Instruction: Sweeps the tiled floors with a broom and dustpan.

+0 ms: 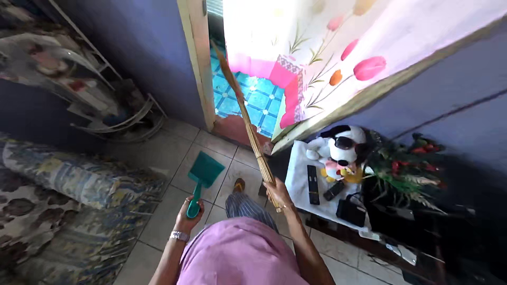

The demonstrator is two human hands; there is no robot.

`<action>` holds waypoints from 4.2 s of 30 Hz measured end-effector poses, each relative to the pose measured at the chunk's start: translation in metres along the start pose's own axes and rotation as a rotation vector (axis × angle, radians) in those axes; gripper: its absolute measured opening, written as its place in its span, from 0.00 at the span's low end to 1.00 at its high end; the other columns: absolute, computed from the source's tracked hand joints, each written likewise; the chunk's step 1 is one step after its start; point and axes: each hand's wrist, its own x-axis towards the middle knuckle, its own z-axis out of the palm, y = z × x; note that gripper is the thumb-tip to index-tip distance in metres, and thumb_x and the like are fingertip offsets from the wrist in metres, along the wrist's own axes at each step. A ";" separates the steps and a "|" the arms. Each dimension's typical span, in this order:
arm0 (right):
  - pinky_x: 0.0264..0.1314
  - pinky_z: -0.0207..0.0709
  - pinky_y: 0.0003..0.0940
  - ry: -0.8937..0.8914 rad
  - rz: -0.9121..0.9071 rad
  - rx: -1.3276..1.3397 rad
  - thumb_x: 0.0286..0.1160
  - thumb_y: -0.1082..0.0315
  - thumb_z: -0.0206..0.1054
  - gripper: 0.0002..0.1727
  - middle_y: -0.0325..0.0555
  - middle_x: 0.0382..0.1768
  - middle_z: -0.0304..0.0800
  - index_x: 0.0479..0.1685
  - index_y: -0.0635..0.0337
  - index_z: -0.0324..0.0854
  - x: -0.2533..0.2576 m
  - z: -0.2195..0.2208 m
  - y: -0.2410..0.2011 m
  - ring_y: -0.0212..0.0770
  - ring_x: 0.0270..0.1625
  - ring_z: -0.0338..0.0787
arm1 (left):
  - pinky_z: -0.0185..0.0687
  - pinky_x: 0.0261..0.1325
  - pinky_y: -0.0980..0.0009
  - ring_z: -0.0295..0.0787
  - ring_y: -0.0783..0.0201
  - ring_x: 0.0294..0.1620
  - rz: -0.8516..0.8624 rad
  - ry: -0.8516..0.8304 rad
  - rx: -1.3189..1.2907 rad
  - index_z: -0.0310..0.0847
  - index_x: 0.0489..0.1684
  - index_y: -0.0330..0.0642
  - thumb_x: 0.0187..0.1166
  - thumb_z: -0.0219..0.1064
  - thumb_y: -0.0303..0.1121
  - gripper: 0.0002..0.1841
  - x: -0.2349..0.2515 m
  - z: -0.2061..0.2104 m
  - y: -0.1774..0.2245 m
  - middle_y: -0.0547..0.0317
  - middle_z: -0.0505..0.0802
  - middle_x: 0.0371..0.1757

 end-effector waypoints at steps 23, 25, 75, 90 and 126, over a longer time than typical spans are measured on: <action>0.22 0.85 0.29 0.367 -0.293 0.426 0.90 0.65 0.55 0.14 0.38 0.20 0.81 0.63 0.65 0.67 0.261 -0.137 -0.327 0.33 0.16 0.83 | 0.81 0.21 0.80 0.83 0.71 0.18 -0.247 -0.021 0.315 0.74 0.39 0.42 0.94 0.40 0.44 0.21 0.227 0.356 0.137 0.60 0.85 0.24; 0.21 0.85 0.28 0.384 -0.328 0.468 0.89 0.67 0.55 0.12 0.35 0.19 0.80 0.62 0.63 0.68 0.276 -0.141 -0.345 0.32 0.16 0.84 | 0.82 0.21 0.80 0.83 0.71 0.18 -0.267 -0.005 0.292 0.74 0.39 0.42 0.94 0.40 0.45 0.21 0.242 0.378 0.147 0.59 0.85 0.25; 0.32 0.81 0.39 -0.305 0.209 -0.624 0.91 0.55 0.57 0.27 0.53 0.43 0.85 0.84 0.53 0.62 1.036 -0.048 -0.808 0.42 0.29 0.84 | 0.81 0.24 0.76 0.82 0.67 0.22 0.125 0.524 -0.699 0.70 0.43 0.44 0.89 0.49 0.41 0.11 0.629 0.705 0.422 0.56 0.82 0.29; 0.64 0.80 0.64 -0.768 -0.023 -1.618 0.84 0.58 0.60 0.37 0.65 0.63 0.87 0.93 0.49 0.53 1.040 -0.042 -0.775 0.65 0.63 0.89 | 0.80 0.28 0.76 0.80 0.68 0.25 0.157 0.662 -0.664 0.70 0.47 0.49 0.84 0.56 0.39 0.06 0.680 0.744 0.463 0.59 0.81 0.33; 0.31 0.85 0.45 -0.912 0.401 -1.175 0.87 0.52 0.61 0.37 0.54 0.38 0.86 0.94 0.46 0.52 0.846 -0.164 -0.817 0.45 0.25 0.86 | 0.81 0.27 0.78 0.82 0.70 0.26 0.095 0.511 -0.408 0.74 0.49 0.48 0.83 0.59 0.39 0.08 0.633 0.703 0.440 0.61 0.83 0.35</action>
